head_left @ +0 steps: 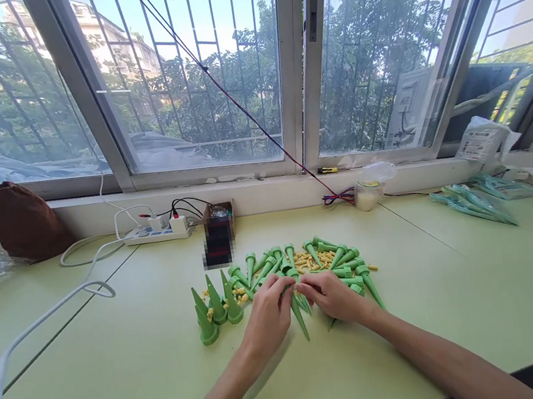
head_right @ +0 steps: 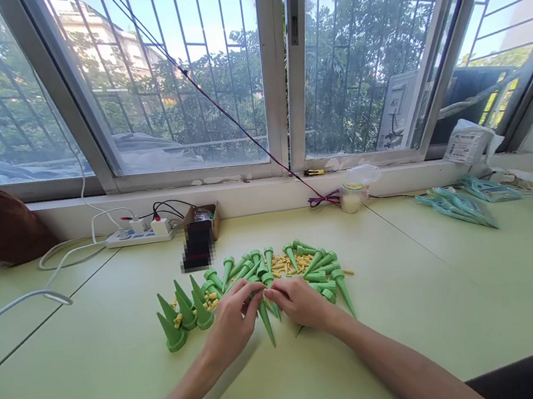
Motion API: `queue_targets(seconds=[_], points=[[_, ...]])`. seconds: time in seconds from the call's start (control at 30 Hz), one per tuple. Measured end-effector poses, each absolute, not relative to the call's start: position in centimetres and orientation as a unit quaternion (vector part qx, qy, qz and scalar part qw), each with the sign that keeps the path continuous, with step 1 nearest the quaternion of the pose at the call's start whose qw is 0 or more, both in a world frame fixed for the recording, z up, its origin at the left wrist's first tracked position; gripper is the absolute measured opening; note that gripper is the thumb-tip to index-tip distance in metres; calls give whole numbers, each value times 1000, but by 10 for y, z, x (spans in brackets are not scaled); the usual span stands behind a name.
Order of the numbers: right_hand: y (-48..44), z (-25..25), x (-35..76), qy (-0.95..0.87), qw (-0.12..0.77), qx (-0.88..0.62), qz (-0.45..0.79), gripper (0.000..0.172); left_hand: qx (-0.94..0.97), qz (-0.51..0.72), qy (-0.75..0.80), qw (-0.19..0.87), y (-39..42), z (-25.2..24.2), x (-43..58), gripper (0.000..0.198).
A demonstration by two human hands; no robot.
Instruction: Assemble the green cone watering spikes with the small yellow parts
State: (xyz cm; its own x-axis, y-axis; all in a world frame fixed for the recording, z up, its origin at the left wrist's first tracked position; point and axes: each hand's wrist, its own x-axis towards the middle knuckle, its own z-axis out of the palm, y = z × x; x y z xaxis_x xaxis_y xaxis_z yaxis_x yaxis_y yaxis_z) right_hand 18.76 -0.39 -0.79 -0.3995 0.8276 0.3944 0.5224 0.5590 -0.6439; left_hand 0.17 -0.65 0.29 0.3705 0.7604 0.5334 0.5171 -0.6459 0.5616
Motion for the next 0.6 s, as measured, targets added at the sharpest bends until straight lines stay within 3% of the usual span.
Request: queue_targets(seconds=[0.1, 0.2, 0.43, 0.6], points=[[-5, -8, 188, -806, 370, -406, 219, 17, 811, 400, 399, 149, -6, 3, 1, 23], [-5, -10, 189, -810, 372, -392, 225, 8, 810, 398, 403, 150, -6, 3, 1, 24], [-4, -11, 189, -824, 339, -404, 209, 40, 820, 384, 396, 154, -9, 2, 1, 24], [-4, -10, 189, -817, 346, -409, 213, 43, 816, 395, 393, 156, -8, 2, 2, 25]])
